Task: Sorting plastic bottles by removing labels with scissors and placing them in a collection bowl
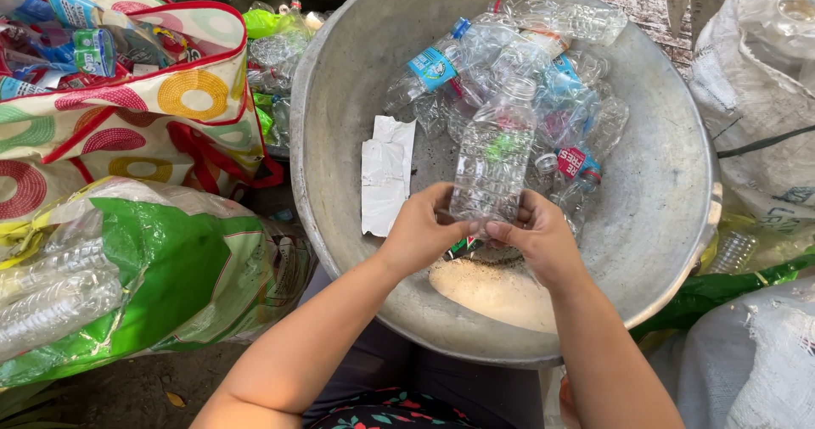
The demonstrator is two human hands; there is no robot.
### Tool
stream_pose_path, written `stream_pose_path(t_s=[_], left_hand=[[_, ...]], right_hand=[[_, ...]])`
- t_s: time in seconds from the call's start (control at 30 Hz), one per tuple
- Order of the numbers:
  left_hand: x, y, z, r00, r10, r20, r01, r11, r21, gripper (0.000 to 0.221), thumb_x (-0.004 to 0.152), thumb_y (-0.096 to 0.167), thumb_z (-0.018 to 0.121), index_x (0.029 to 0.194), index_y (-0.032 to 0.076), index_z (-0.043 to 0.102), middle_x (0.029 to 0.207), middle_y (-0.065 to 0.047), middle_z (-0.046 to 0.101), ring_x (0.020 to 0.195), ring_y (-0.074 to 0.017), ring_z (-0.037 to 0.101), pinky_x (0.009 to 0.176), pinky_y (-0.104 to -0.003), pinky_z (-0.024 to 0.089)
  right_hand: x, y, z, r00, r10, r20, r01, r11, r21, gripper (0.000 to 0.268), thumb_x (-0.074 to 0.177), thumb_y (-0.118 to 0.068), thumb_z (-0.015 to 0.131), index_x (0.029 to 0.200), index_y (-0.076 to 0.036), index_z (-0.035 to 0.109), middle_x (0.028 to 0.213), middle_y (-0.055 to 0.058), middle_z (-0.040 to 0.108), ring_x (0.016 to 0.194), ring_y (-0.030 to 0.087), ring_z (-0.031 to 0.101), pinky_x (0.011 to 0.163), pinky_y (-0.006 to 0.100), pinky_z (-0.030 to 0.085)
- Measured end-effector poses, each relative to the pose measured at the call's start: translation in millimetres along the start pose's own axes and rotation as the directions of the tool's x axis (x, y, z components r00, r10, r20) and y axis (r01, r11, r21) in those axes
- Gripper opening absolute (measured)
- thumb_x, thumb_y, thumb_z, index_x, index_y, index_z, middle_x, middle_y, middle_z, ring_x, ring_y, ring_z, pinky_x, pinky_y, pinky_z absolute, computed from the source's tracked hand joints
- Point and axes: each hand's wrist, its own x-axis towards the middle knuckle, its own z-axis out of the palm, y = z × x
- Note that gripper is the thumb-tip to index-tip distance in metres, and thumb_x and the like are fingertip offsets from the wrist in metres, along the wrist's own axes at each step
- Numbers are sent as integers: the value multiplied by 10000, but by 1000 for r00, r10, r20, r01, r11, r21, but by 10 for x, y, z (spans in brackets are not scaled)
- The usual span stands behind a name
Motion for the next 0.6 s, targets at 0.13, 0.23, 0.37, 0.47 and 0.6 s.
stream_pose_path(t_s=[0.13, 0.23, 0.37, 0.47, 0.6], left_hand=[[-254, -17, -146, 1000, 5, 30, -4, 999, -37, 555, 788, 87, 858, 1262, -82, 624, 1022, -235, 736, 860, -297, 747, 635, -318, 627], [-421, 82, -353, 999, -23, -41, 15, 986, -166, 524, 751, 60, 872, 1211, -65, 653, 933, -176, 736, 747, -231, 751, 644, -329, 641], [-250, 252, -889, 975, 27, -221, -69, 980, -184, 482, 725, 152, 914, 1117, -28, 700, 898, -138, 726, 731, -201, 728, 670, -320, 647], [370, 592, -1509, 874, 186, -449, -196, 980, 25, 531, 736, 343, 933, 1099, 2, 747, 931, -134, 755, 843, -212, 733, 730, -357, 621], [735, 749, -1888, 917, 152, -369, -282, 902, -327, 966, 776, 163, 809, 1477, -224, 267, 1041, -317, 719, 832, -273, 775, 756, -287, 666]], right_hand=[[-110, -189, 62, 994, -42, 98, 42, 999, -1, 383, 781, 8, 835, 1101, 55, 629, 824, 158, 700, 734, 247, 718, 665, 366, 631], [-37, -252, 242, 978, -67, 199, 69, 998, -2, 339, 768, -14, 855, 1020, 49, 637, 720, 156, 687, 638, 240, 713, 570, 357, 615], [390, -835, 746, 948, -132, 291, 186, 969, -165, 319, 787, -124, 831, 968, 47, 632, 647, 170, 655, 560, 242, 658, 543, 370, 552], [926, -1503, 1330, 922, -266, 282, 293, 954, -60, 375, 869, -190, 814, 1119, 39, 655, 828, 110, 667, 755, 191, 681, 706, 322, 594], [1483, -1562, 1526, 901, -241, 361, 139, 948, 285, 416, 938, -122, 683, 1294, 71, 592, 1107, 135, 710, 967, 216, 739, 804, 267, 610]])
